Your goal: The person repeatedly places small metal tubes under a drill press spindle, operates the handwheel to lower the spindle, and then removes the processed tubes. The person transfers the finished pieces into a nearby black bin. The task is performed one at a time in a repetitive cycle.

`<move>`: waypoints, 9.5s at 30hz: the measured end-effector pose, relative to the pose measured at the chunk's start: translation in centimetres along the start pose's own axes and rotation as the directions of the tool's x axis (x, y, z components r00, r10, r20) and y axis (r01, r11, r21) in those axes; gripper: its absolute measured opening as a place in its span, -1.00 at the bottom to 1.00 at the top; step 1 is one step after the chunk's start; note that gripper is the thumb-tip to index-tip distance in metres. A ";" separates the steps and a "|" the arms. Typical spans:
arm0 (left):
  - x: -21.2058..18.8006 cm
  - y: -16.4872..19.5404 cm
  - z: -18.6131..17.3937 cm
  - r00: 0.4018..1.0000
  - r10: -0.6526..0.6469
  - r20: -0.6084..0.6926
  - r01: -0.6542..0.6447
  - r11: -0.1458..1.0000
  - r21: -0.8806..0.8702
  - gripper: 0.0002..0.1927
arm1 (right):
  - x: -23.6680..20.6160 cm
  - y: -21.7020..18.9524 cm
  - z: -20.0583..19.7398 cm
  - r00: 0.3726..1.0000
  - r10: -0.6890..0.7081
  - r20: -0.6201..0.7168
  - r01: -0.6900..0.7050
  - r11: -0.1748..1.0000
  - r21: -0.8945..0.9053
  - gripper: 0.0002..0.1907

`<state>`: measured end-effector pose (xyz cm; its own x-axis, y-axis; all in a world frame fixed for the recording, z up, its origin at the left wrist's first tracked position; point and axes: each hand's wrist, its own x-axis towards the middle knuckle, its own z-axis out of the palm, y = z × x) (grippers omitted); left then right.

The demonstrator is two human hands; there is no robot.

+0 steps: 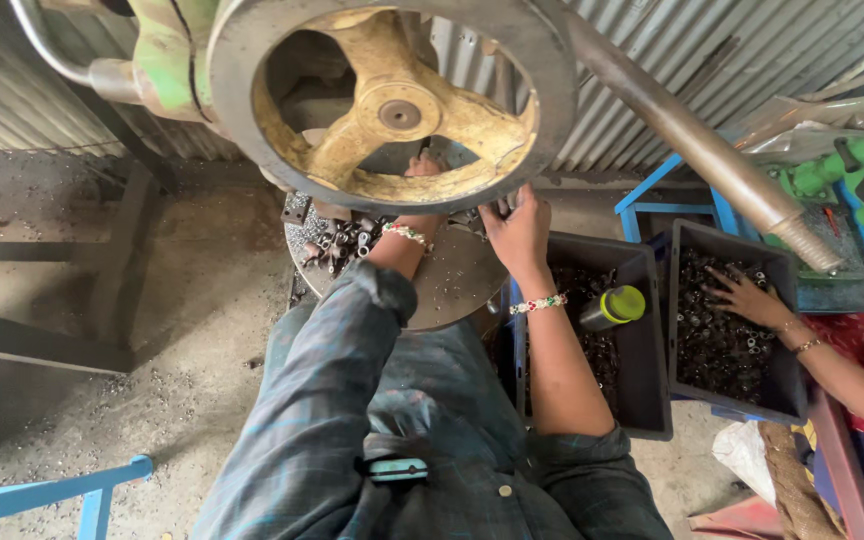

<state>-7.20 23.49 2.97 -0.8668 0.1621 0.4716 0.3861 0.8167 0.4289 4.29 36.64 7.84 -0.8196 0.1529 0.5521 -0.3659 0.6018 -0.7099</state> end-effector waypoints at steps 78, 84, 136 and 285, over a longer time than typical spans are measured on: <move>-10.1 -20.6 -14.6 0.848 -0.530 0.021 0.160 0.218 -0.963 -0.89 | -2.9 0.7 0.5 0.997 -0.052 0.060 0.076 0.844 -0.531 -0.55; -9.0 -20.0 -15.8 0.874 -0.438 0.211 0.200 -0.073 -0.977 -0.88 | -3.1 0.5 0.4 0.996 0.052 0.074 -0.008 0.867 -0.497 -0.59; -7.4 -21.6 -13.6 0.808 -0.492 0.324 0.403 0.061 -0.913 -0.80 | 7.1 4.1 4.8 0.999 0.047 -0.017 -0.049 0.841 -0.539 -0.43; -14.6 -5.9 -14.1 0.966 0.222 -0.132 -0.220 0.975 0.030 -0.84 | -1.6 -2.2 -1.4 0.992 -0.007 -0.125 -0.024 0.968 -0.249 -0.59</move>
<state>7.60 8.45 4.44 -0.7098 0.2649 0.6527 0.5580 0.7771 0.2913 6.96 36.18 9.11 -0.7555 0.2450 0.6076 -0.2247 0.7742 -0.5917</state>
